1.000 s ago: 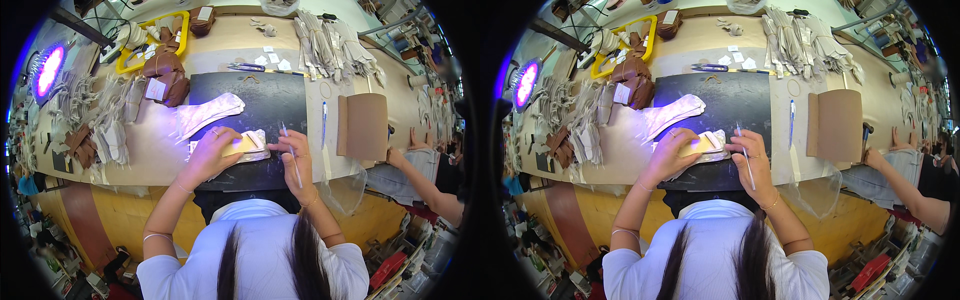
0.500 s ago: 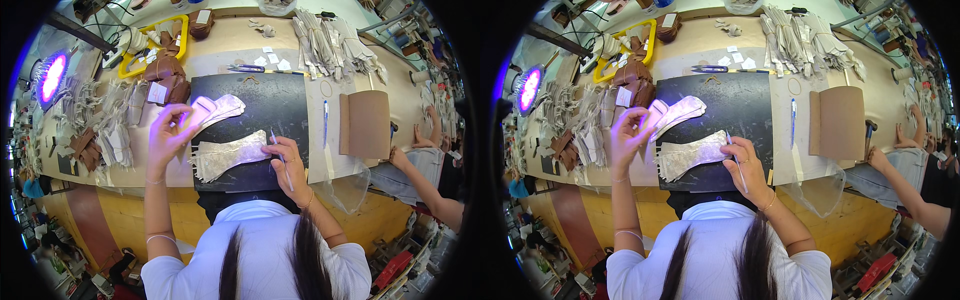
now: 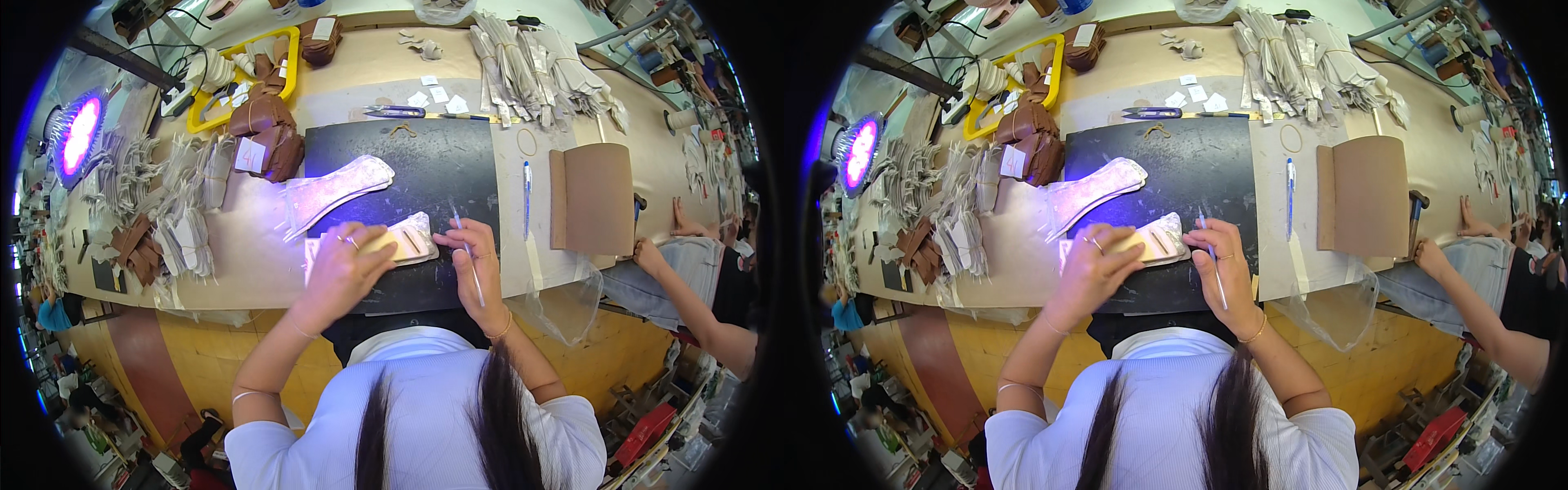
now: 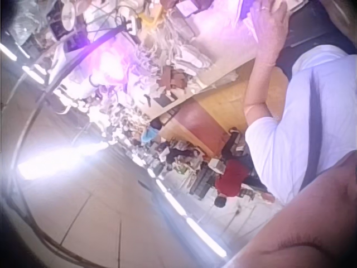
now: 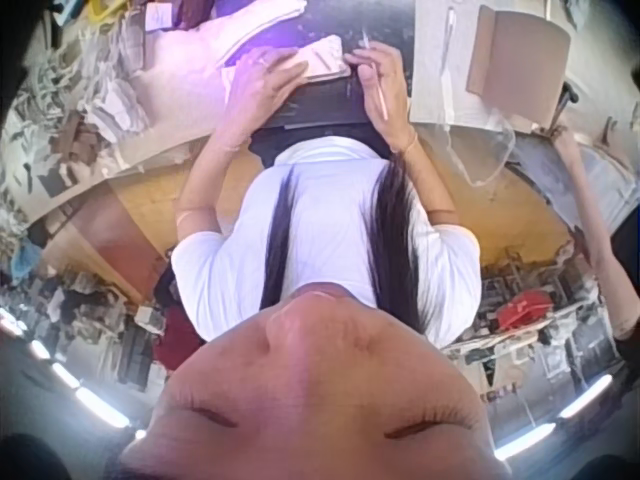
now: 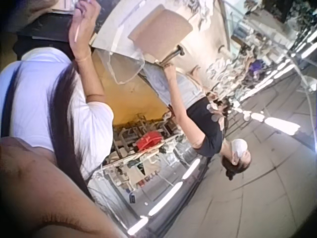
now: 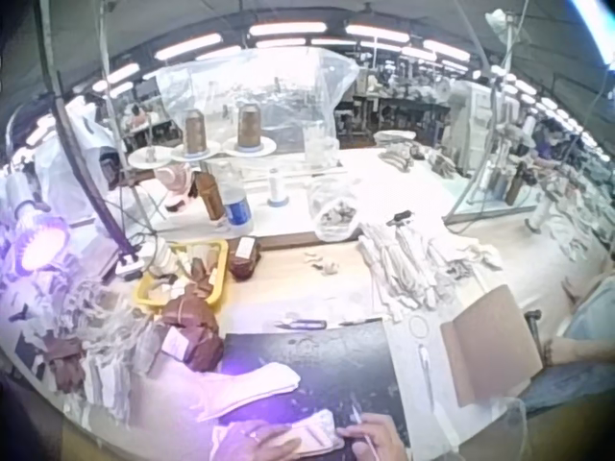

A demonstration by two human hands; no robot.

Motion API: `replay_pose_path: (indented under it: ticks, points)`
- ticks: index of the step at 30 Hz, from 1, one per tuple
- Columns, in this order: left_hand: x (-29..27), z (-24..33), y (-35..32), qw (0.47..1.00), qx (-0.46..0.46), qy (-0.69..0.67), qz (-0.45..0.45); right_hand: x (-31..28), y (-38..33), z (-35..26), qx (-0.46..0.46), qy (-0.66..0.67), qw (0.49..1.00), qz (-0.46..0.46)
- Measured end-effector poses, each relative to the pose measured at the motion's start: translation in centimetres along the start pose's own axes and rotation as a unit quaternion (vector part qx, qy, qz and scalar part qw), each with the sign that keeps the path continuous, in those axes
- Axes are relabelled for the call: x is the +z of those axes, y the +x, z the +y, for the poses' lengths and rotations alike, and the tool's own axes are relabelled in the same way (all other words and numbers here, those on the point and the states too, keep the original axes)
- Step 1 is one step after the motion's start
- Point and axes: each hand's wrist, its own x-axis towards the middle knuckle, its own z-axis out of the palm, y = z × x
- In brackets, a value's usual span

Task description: The person handles a stack of white fabric pieces, separates them, and uses a pen to mark lines on each piece. The marked pieces are set aside on the table. The person repeats this process for multiple fabric pieces.

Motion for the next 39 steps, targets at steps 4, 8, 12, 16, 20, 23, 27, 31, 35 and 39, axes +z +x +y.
replay_pose_path:
  ticks: [4, 8, 12, 16, 20, 23, 27, 31, 35, 39]
  points:
    - [2.0, 1.1, -1.4, 0.999, -0.040, -0.003, 0.024, 0.1, 0.1, 0.0, 0.018, 0.009, 1.000, -0.004]
    - [2.6, 1.2, -1.4, 0.998, -0.046, 0.005, 0.035, 0.1, 0.2, -0.1, 0.021, 0.001, 1.000, -0.007]
    - [2.8, 1.2, -1.5, 0.999, -0.035, 0.016, 0.038, 0.1, 0.2, 0.4, -0.002, 0.020, 1.000, 0.007]
    - [3.0, 1.4, -1.5, 0.998, -0.036, 0.029, 0.046, 0.6, 0.3, -0.2, 0.023, 0.052, 0.998, 0.033]
    - [3.1, 1.5, -1.5, 0.997, -0.037, 0.032, 0.052, -0.1, 1.4, -1.7, -0.093, -0.180, 0.979, -0.012]
    - [3.2, 1.5, -1.5, 0.997, -0.036, 0.031, 0.054, 0.9, 2.2, -1.6, -0.147, -0.191, 0.971, -0.004]
    - [3.2, 1.6, -1.5, 0.997, -0.037, 0.035, 0.057, 1.0, 2.6, -1.7, -0.133, -0.217, 0.966, -0.037]
    - [3.4, 1.6, -1.6, 0.997, -0.031, 0.040, 0.061, 1.5, 3.3, -1.7, -0.159, -0.240, 0.957, -0.025]
    - [3.3, 1.6, -1.7, 0.997, -0.032, 0.040, 0.058, 1.1, 3.3, -1.7, -0.183, -0.246, 0.951, -0.039]
    - [3.3, 1.7, -1.6, 0.997, -0.030, 0.042, 0.053, 0.1, 3.1, -2.1, -0.180, -0.278, 0.941, -0.073]
